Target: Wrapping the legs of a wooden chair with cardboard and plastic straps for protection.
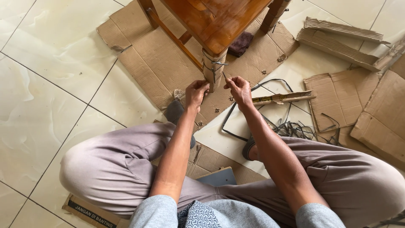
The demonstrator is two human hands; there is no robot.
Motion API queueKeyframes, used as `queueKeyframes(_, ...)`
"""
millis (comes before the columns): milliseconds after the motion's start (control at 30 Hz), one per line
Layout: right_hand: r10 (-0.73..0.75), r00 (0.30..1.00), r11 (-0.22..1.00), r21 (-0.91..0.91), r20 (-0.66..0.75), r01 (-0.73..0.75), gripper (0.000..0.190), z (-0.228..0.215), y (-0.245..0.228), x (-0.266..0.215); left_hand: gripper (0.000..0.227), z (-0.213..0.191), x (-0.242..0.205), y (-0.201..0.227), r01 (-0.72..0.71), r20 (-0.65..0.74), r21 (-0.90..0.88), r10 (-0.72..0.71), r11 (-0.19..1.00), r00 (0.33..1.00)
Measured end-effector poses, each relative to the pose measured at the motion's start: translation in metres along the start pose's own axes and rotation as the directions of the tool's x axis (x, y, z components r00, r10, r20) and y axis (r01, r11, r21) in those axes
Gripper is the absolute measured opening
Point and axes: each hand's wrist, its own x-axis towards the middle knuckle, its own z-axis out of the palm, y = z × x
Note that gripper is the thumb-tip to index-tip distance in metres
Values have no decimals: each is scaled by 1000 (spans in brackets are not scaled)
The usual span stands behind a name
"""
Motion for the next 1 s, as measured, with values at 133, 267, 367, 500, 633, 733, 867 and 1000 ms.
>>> queueKeyframes(133, -4, 1000, 1000, 7, 30, 4, 17, 0, 9, 5, 17, -1, 2, -7, -16, 19, -12, 16, 1000, 1000)
queueKeyframes(267, -2, 998, 1000, -4, 57, 3, 16, 1, 19, 10, 15, -1, 1, -6, -21, 27, -29, 21, 999, 999)
queueKeyframes(367, -10, 998, 1000, -4, 57, 10, 16, 3, 14, 8, 13, 1, -4, 0, -27, 31, -69, 29, 997, 999)
queueKeyframes(500, -26, 999, 999, 23, 33, 25, 18, 6, -1, 3, 11, 6, -6, 4, -72, 32, -111, 76, 991, 997)
queueKeyframes(633, -33, 999, 999, 34, 19, 32, 18, 9, -8, 2, 12, 8, -5, 5, -95, 32, -156, 101, 983, 994)
queueKeyframes(733, -27, 1000, 999, 44, 12, 27, 17, 10, -8, 3, 11, 6, -3, 0, -132, 23, -215, 140, 968, 990)
queueKeyframes(867, -7, 1000, 996, 92, -24, 9, 16, 11, -10, 3, 8, 7, -7, 5, -175, 3, -250, 181, 952, 983)
queueKeyframes(1000, 16, 999, 988, 153, -41, -9, 16, 13, -23, 1, 7, 7, -2, 7, -184, -19, -274, 186, 944, 982)
